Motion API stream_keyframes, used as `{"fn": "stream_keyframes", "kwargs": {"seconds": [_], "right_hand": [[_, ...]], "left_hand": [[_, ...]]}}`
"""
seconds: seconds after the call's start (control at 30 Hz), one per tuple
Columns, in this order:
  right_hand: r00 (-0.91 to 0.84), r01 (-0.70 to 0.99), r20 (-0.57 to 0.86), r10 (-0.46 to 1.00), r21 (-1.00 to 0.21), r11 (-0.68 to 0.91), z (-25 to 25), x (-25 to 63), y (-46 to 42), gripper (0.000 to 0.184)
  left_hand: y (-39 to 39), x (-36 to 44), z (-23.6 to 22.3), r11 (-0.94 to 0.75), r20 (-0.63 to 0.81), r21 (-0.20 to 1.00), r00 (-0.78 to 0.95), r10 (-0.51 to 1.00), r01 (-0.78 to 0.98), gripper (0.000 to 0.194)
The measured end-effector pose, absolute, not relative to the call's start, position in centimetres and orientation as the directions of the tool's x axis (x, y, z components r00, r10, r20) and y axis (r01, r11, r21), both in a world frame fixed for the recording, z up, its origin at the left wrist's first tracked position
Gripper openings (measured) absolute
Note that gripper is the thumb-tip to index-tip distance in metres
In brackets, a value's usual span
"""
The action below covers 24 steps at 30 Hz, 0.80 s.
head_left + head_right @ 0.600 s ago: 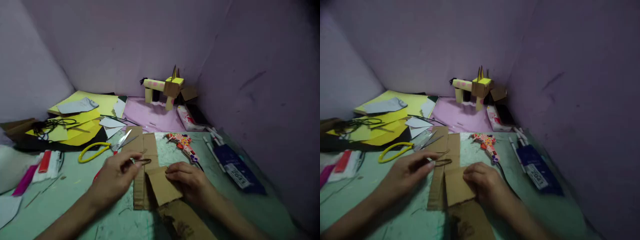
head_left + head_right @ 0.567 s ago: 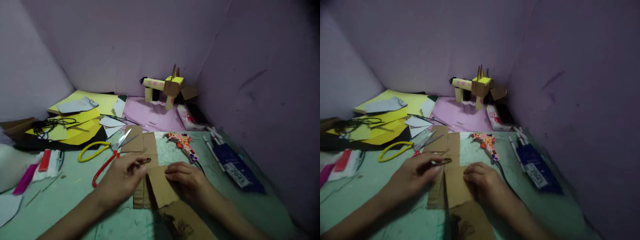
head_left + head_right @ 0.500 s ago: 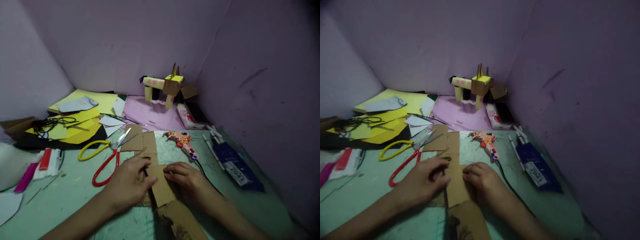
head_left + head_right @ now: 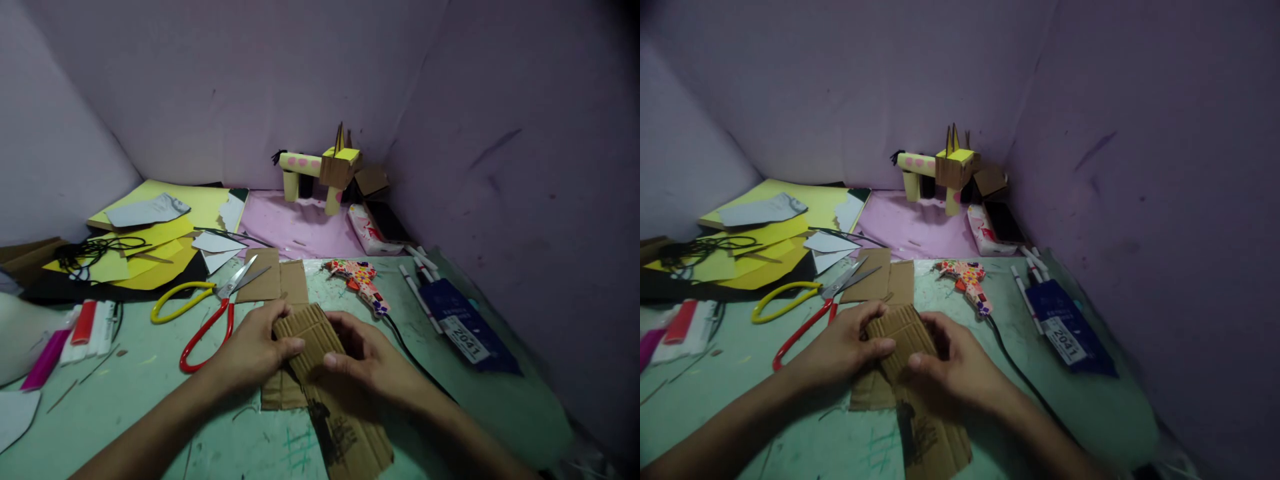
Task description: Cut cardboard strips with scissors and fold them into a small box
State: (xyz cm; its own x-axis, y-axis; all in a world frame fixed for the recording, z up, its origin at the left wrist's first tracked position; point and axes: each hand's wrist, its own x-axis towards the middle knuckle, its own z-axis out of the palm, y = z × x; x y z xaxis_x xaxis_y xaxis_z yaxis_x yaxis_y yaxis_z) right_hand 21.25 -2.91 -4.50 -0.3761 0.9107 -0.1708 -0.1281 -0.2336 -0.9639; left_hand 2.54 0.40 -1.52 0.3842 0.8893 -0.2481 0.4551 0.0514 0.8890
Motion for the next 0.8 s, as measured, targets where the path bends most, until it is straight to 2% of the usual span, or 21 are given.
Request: {"fn": "stream_keyframes", "kwargs": {"seconds": [0.07, 0.17, 0.37, 0.53, 0.67, 0.8], "right_hand": [[-0.464, -0.227, -0.211, 0.860, -0.910, -0.346, -4.3, 20.5, -2.6, 0.043], [-0.493, -0.258, -0.224, 0.841, -0.885, -0.387, -3.8, 19.9, -1.9, 0.045], [-0.394, -0.261, -0.213, 0.894, -0.907, -0.331, -3.6, 20.3, -0.9, 0.044], [-0.324, -0.258, -0.204, 0.924, -0.921, -0.294, -4.1, 20.5, -0.2, 0.031], [-0.323, -0.265, -0.116, 0.939, -0.942, -0.207, -3.1, 20.6, 0.6, 0.049], [-0.393, -0.212, -0.065, 0.917, -0.964, -0.159, -2.4, 19.9, 1.5, 0.026]], "left_hand": [[0.6, 2.4, -1.7, 0.134, -0.260, 0.934, 0.373, 0.890, 0.332, 0.021], [0.9, 2.3, -1.8, 0.244, -0.300, 0.949, 0.321, 0.899, 0.202, 0.032], [1.6, 1.6, -2.0, 0.315, -0.329, 0.944, 0.306, 0.893, 0.095, 0.038], [1.6, 1.4, -2.2, 0.362, -0.342, 0.932, 0.313, 0.886, -0.005, 0.031], [1.2, 1.7, -2.0, 0.411, -0.366, 0.910, 0.350, 0.862, -0.061, 0.028], [1.0, 2.0, -2.0, 0.445, -0.399, 0.894, 0.359, 0.844, -0.054, 0.030]]}}
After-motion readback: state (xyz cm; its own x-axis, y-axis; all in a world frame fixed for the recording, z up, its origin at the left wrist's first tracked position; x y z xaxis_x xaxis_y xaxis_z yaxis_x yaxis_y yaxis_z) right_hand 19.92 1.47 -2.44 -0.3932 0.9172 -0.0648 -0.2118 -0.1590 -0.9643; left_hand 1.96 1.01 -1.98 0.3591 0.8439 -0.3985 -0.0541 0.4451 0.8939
